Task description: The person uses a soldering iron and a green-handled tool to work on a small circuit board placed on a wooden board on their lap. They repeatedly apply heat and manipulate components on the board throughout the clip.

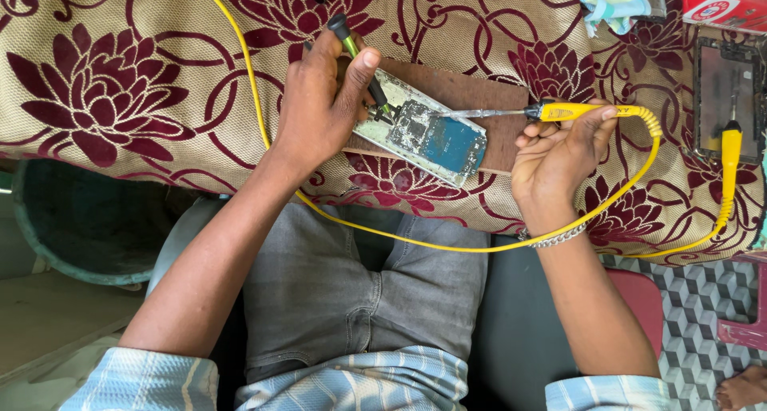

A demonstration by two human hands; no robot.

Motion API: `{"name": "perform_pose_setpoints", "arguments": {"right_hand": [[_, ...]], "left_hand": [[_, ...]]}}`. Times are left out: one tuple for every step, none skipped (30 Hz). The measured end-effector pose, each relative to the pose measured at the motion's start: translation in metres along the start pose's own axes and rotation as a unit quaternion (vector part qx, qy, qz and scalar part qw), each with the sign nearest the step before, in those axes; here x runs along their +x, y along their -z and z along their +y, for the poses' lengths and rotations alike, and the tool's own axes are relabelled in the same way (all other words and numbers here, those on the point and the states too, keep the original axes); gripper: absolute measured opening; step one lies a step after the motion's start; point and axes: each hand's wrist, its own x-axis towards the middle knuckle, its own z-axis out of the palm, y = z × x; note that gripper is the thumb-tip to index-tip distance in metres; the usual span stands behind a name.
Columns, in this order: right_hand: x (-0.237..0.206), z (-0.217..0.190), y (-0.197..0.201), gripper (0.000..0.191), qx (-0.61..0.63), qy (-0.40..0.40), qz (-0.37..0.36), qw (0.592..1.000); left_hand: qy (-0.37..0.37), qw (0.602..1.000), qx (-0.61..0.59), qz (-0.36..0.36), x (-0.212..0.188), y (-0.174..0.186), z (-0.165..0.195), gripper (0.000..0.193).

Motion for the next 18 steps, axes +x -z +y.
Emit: {"name": "perform_pose_setpoints", "arguments": {"right_hand": [[-0.0002, 0.0, 0.0003, 0.044, -0.003, -0.001, 0.001, 1.0], [-0.0007, -0.0002, 0.0007, 0.044, -0.006, -0.003, 0.001, 1.0], [-0.001, -0.0003, 0.0009, 0.044, -0.009, -0.004, 0.001, 1.0], [-0.0007, -0.0003, 0.0008, 0.044, -0.006, -0.003, 0.001, 1.0], [-0.0001, -0.0002, 0.0007, 0.044, -0.003, -0.003, 0.0, 1.0], [0.0, -0.0002, 0.0006, 0.044, 0.0, -0.002, -0.001, 1.0], [0.0003, -0.0002, 0.0004, 0.044, 0.0, -0.003, -0.003, 1.0], [-0.0002, -0.0005, 0.0005, 0.044, 0.0, -0.005, -0.006, 1.0], [-0.0005, -0.0008, 0.0006, 0.044, -0.001, -0.006, -0.009, 1.0], [-0.0009, -0.001, 0.0006, 0.044, 0.0, -0.008, -0.007, 1.0], [-0.0007, -0.001, 0.0006, 0.043, 0.001, -0.009, -0.005, 1.0], [-0.0003, -0.0013, 0.0006, 0.043, 0.001, -0.01, -0.003, 1.0], [0.0002, -0.0013, 0.0008, 0.043, 0.0, -0.008, -0.004, 1.0], [0.0004, -0.0011, 0.0011, 0.043, -0.001, -0.007, -0.005, 1.0], [0.0009, -0.0011, 0.0014, 0.044, -0.002, -0.005, -0.006, 1.0], [0.0016, -0.0013, 0.0016, 0.044, 0.0, -0.006, -0.006, 1.0], [0.0023, -0.0012, 0.0019, 0.044, 0.003, -0.007, -0.006, 1.0], [0.0024, -0.001, 0.0021, 0.045, 0.005, -0.009, -0.006, 1.0]], "left_hand": [[0.001, 1.0, -0.001, -0.001, 0.0001, -0.0002, 0.0, 0.051], [0.002, 1.0, -0.001, -0.001, 0.0001, -0.0006, 0.0001, 0.051], [0.003, 1.0, -0.001, -0.002, 0.0001, -0.0008, -0.0001, 0.05], [-0.003, 1.0, -0.001, -0.001, -0.0001, -0.0006, -0.0004, 0.05], [-0.008, 1.0, -0.001, 0.001, -0.0001, -0.0003, -0.0013, 0.05], [-0.014, 1.0, -0.001, 0.002, -0.0003, 0.0, -0.0017, 0.05], [-0.016, 1.0, -0.001, 0.002, 0.0003, -0.0002, -0.0026, 0.05], [-0.017, 1.0, -0.001, 0.001, 0.0002, -0.0006, -0.0031, 0.05], [-0.018, 1.0, -0.001, 0.001, 0.0002, -0.0009, -0.0037, 0.05], [-0.016, 1.0, 0.0, 0.001, 0.0001, -0.0014, -0.0042, 0.05], [-0.014, 1.0, 0.001, 0.001, 0.0008, -0.0023, -0.0048, 0.05], [-0.012, 1.0, 0.002, 0.0, 0.0015, -0.0031, -0.0053, 0.05], [-0.014, 1.0, 0.0, 0.0, 0.0019, -0.0036, -0.0058, 0.05], [-0.016, 1.0, -0.003, -0.001, 0.0018, -0.004, -0.0061, 0.05], [-0.018, 1.0, -0.006, -0.001, 0.002, -0.0045, -0.0063, 0.05], [-0.012, 1.0, -0.006, -0.001, 0.0025, -0.0052, -0.0062, 0.05], [-0.006, 1.0, -0.007, -0.002, 0.0028, -0.0058, -0.0059, 0.05], [0.001, 1.0, -0.007, -0.002, 0.0024, -0.0059, -0.0056, 0.05]]}}
